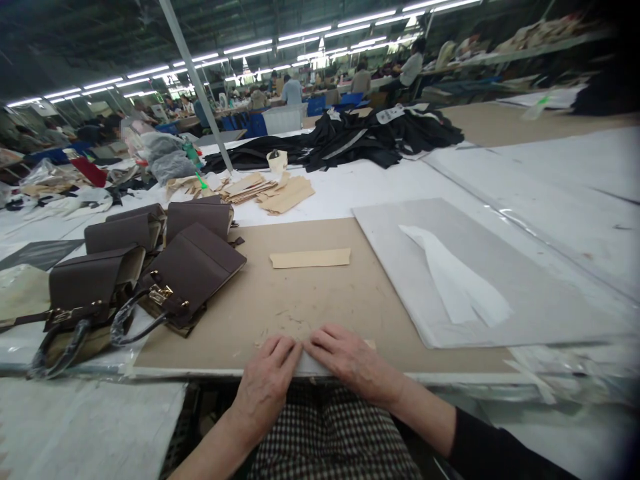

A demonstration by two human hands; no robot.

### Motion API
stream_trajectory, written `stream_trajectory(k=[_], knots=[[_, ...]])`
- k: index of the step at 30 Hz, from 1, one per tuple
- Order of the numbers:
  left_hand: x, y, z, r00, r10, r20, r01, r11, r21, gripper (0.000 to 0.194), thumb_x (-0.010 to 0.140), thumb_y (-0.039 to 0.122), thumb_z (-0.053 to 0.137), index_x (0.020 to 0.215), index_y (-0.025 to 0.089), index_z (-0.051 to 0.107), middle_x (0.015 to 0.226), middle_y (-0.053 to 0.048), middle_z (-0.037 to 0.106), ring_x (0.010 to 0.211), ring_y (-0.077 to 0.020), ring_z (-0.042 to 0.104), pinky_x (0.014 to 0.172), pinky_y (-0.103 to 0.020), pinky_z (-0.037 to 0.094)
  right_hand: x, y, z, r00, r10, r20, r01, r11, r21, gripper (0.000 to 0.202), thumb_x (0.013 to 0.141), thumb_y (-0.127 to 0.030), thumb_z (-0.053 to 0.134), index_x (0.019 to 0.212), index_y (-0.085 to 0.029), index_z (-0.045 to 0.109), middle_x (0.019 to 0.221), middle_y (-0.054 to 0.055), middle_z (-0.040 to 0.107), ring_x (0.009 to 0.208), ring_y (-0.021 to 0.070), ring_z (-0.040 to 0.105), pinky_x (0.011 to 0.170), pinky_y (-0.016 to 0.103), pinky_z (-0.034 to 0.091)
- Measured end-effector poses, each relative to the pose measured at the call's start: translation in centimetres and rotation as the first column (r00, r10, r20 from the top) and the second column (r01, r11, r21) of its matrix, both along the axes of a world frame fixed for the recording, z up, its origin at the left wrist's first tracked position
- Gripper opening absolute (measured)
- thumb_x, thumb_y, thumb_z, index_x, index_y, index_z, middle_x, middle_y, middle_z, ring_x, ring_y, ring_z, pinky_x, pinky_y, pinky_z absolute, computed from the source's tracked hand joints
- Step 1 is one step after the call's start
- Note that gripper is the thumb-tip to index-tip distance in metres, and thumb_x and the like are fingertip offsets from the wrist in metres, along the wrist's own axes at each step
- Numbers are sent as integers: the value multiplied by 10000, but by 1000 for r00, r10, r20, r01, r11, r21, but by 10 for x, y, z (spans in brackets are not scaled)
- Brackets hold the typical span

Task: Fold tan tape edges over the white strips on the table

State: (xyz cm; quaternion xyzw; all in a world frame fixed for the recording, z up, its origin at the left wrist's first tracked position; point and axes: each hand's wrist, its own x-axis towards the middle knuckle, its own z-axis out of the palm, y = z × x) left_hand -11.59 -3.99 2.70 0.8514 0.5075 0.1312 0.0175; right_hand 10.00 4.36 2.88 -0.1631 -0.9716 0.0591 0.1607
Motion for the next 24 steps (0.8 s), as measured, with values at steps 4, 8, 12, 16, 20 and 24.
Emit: stream_trajectory(k=[4, 8, 12, 16, 20, 24], knots=[[3, -2, -2, 1000, 10, -20, -10, 1000, 12, 431, 958, 66, 492, 1387, 102, 504, 1201, -111, 596, 1083, -261, 511, 972, -413, 530, 9, 1, -2, 1000, 3, -11, -3, 999, -32, 230, 1011, -179, 578, 1227, -105, 611, 1001, 89, 600, 887, 237, 526, 788, 374, 521], [3, -1, -1, 998, 14, -68, -12, 1000, 26, 421, 957, 89, 526, 1377, 104, 511, 1168, -100, 606, 1053, -254, 522, 943, -395, 534, 34, 5, -6, 1000, -15, -3, 15, 997, -70, 232, 1010, -167, 582, 1234, -118, 609, 1024, 92, 598, 920, 234, 531, 810, 366, 513], [10, 3, 5, 986, 68, -155, -66, 998, 15, 323, 958, 106, 536, 1273, 149, 592, 1061, -72, 614, 972, -253, 543, 846, -409, 555, 62, 9, -8, 999, -39, 5, 40, 996, -84, 248, 1007, -147, 579, 1253, -124, 603, 1058, 97, 602, 940, 233, 530, 828, 367, 503], [22, 10, 8, 977, 34, -212, -30, 999, 21, 462, 956, 87, 526, 1400, 214, 515, 1139, -76, 603, 1009, -258, 547, 852, -429, 549, 77, 10, -8, 999, -53, -3, 53, 996, -66, 231, 1010, -155, 577, 1237, -134, 615, 1061, 96, 611, 936, 233, 525, 818, 365, 491], [25, 15, 5, 975, -67, -213, 75, 997, 30, 472, 969, 99, 507, 1425, 221, 491, 1249, -97, 582, 1082, -262, 533, 919, -441, 532, 85, 8, -6, 997, -74, -14, 73, 996, -45, 214, 1014, -156, 572, 1221, -145, 625, 1059, 91, 617, 953, 233, 522, 828, 370, 474], [24, 15, 6, 980, -96, -176, 99, 995, 11, 462, 962, 70, 492, 1405, 203, 495, 1228, -91, 595, 1088, -258, 534, 920, -413, 541, 89, 5, -6, 995, -98, -19, 97, 994, -44, 228, 1011, -176, 588, 1235, -152, 622, 1066, 87, 622, 953, 235, 511, 833, 381, 462]])
